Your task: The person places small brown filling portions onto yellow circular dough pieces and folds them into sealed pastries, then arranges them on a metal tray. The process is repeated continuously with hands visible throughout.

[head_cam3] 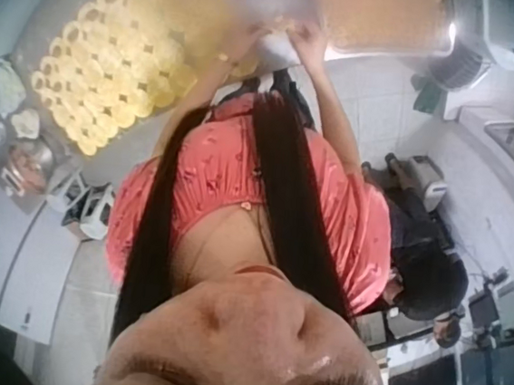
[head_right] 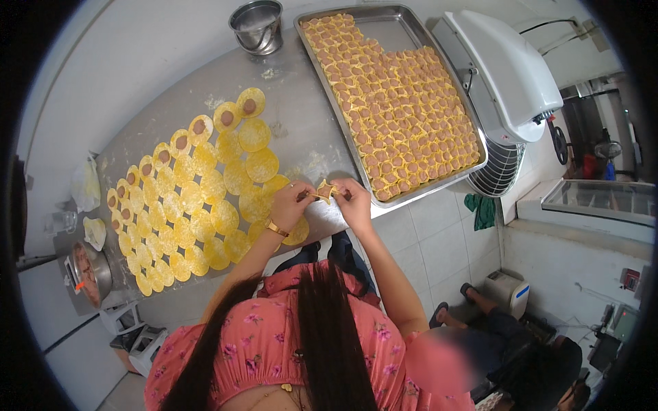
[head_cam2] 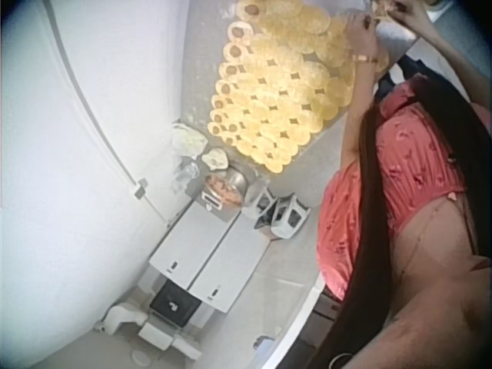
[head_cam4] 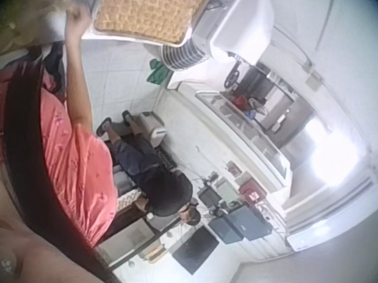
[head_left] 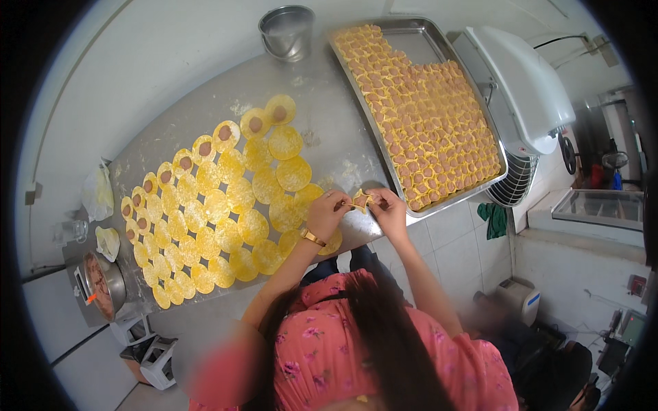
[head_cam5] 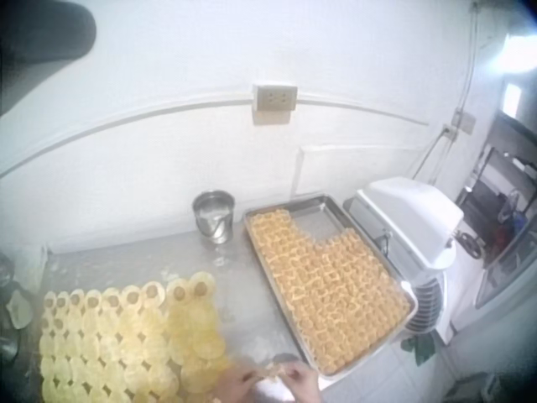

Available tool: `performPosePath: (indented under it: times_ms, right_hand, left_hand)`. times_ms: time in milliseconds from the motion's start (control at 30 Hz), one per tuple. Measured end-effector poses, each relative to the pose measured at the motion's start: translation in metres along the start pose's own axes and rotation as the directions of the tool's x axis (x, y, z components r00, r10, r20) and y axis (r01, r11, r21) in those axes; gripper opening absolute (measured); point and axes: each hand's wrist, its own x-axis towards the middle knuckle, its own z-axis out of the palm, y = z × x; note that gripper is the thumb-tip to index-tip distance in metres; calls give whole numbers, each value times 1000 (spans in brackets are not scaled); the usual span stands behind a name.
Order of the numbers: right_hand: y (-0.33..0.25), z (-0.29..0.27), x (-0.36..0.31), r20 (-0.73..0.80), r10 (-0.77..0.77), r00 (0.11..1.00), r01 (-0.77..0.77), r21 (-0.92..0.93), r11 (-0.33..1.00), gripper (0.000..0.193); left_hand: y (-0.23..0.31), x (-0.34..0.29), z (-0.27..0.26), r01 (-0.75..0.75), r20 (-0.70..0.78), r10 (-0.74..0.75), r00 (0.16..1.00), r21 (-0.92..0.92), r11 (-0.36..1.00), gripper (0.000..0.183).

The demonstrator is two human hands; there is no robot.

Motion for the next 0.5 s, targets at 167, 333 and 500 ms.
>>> performPosePath:
  times_ms: [167, 333, 500]
  right_hand:
    - [-33, -3, -3, 142, -137, 980, 163, -189, 968, 42]
    - [-21, -4, 4, 175, -181, 968, 229, -310, 923, 40]
    - [-30, -7, 9, 227, -324, 918, 387, -346, 854, 38]
  left_hand:
    - [-20, 2, 11, -196, 1, 197, 980, 77, 978, 11]
    - [-15, 2, 11, -189, 105, 179, 978, 95, 977, 16]
    - [-12, 0, 5, -38, 155, 55, 986, -109, 993, 20]
